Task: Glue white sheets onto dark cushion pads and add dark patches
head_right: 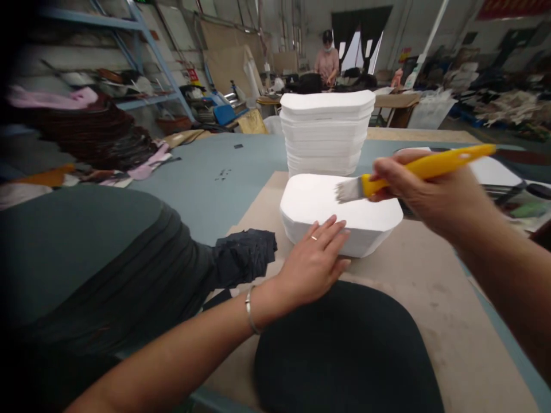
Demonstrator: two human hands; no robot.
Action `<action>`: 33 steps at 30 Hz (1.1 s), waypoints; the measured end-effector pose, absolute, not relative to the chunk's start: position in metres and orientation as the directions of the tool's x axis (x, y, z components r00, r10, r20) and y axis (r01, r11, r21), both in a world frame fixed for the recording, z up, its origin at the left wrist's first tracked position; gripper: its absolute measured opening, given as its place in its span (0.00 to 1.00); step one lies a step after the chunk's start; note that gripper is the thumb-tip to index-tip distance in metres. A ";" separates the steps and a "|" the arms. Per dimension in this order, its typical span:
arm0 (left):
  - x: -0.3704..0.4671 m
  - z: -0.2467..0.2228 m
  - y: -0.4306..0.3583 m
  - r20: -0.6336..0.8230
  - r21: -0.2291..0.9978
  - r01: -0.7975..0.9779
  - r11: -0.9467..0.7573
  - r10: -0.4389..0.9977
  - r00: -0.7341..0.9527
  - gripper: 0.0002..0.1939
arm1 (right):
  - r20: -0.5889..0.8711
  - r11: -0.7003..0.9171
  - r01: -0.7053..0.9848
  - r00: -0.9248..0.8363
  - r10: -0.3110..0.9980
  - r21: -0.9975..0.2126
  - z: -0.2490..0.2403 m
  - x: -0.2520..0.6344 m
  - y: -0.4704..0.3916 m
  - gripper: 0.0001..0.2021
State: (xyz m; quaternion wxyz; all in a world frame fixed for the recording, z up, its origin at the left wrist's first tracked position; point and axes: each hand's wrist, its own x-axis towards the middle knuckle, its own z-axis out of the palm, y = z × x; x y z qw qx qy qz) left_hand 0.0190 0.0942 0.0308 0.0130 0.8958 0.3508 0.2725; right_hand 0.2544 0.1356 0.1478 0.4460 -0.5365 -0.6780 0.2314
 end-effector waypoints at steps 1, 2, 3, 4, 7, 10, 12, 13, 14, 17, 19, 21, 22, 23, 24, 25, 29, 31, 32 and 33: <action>0.030 0.031 0.103 0.482 0.164 0.659 -0.734 0.642 0.596 0.25 | 0.324 0.326 0.455 -0.084 0.942 -0.829 0.150 0.224 0.149 0.20; 0.038 0.030 0.110 0.482 0.130 0.698 -0.704 0.660 0.576 0.26 | 0.280 0.323 0.446 -0.161 0.946 -0.835 0.149 0.197 0.162 0.21; 0.044 0.029 0.115 0.483 0.110 0.731 -0.673 0.679 0.552 0.25 | 0.259 0.332 0.430 -0.219 0.941 -0.840 0.147 0.175 0.173 0.23; 0.048 0.027 0.118 0.485 0.097 0.754 -0.649 0.693 0.534 0.24 | 0.215 0.337 0.430 -0.308 0.927 -0.837 0.144 0.158 0.182 0.24; 0.050 0.023 0.119 0.506 0.064 0.770 -0.635 0.686 0.523 0.20 | 0.139 0.349 0.410 -0.460 0.877 -0.843 0.135 0.129 0.206 0.24; 0.048 0.021 0.118 0.537 0.042 0.763 -0.646 0.658 0.528 0.19 | 0.117 0.285 0.370 -0.415 0.902 -0.885 0.131 0.114 0.228 0.21; 0.047 0.022 0.118 0.554 0.037 0.758 -0.652 0.644 0.527 0.20 | 0.098 0.218 0.354 -0.327 0.940 -0.909 0.130 0.106 0.246 0.18; 0.047 0.022 0.118 0.561 0.037 0.755 -0.654 0.639 0.526 0.20 | 0.094 0.193 0.351 -0.280 0.955 -0.916 0.129 0.102 0.257 0.18; 0.047 0.021 0.119 0.567 0.039 0.754 -0.656 0.636 0.524 0.20 | 0.096 0.177 0.351 -0.236 0.967 -0.919 0.128 0.099 0.268 0.17; 0.046 0.020 0.120 0.584 0.051 0.750 -0.660 0.629 0.513 0.20 | 0.122 0.164 0.360 -0.136 0.983 -0.918 0.126 0.097 0.302 0.16; 0.045 0.020 0.120 0.594 0.062 0.747 -0.661 0.627 0.505 0.20 | 0.138 0.158 0.372 -0.081 0.987 -0.915 0.127 0.103 0.323 0.16; 0.044 0.019 0.120 0.594 0.069 0.745 -0.663 0.628 0.503 0.21 | 0.154 0.160 0.388 -0.045 0.987 -0.908 0.131 0.112 0.338 0.15; 0.044 0.019 0.119 0.590 0.070 0.746 -0.662 0.631 0.505 0.21 | 0.163 0.165 0.396 -0.038 0.986 -0.903 0.134 0.118 0.343 0.14; 0.044 0.019 0.119 0.585 0.070 0.747 -0.661 0.634 0.506 0.22 | 0.170 0.173 0.401 -0.044 0.984 -0.900 0.137 0.123 0.346 0.13; 0.043 0.019 0.119 0.582 0.068 0.748 -0.660 0.635 0.508 0.22 | 0.172 0.185 0.402 -0.069 0.983 -0.897 0.141 0.129 0.348 0.12; 0.043 0.019 0.118 0.581 0.065 0.750 -0.659 0.636 0.509 0.23 | 0.165 0.198 0.400 -0.114 0.980 -0.895 0.145 0.134 0.349 0.11; 0.045 0.018 0.118 0.578 0.053 0.755 -0.653 0.637 0.510 0.23 | 0.047 0.201 0.408 -0.355 0.934 -0.891 0.153 0.156 0.344 0.07; 0.046 0.018 0.119 0.576 0.055 0.759 -0.649 0.642 0.507 0.22 | -0.013 0.165 0.441 -0.372 0.928 -0.882 0.154 0.171 0.342 0.05; 0.047 0.018 0.119 0.576 0.058 0.759 -0.649 0.643 0.505 0.22 | -0.034 0.144 0.467 -0.352 0.935 -0.872 0.153 0.180 0.341 0.05; 0.047 0.018 0.120 0.575 0.061 0.758 -0.649 0.644 0.505 0.22 | -0.050 0.124 0.495 -0.325 0.945 -0.860 0.153 0.190 0.339 0.04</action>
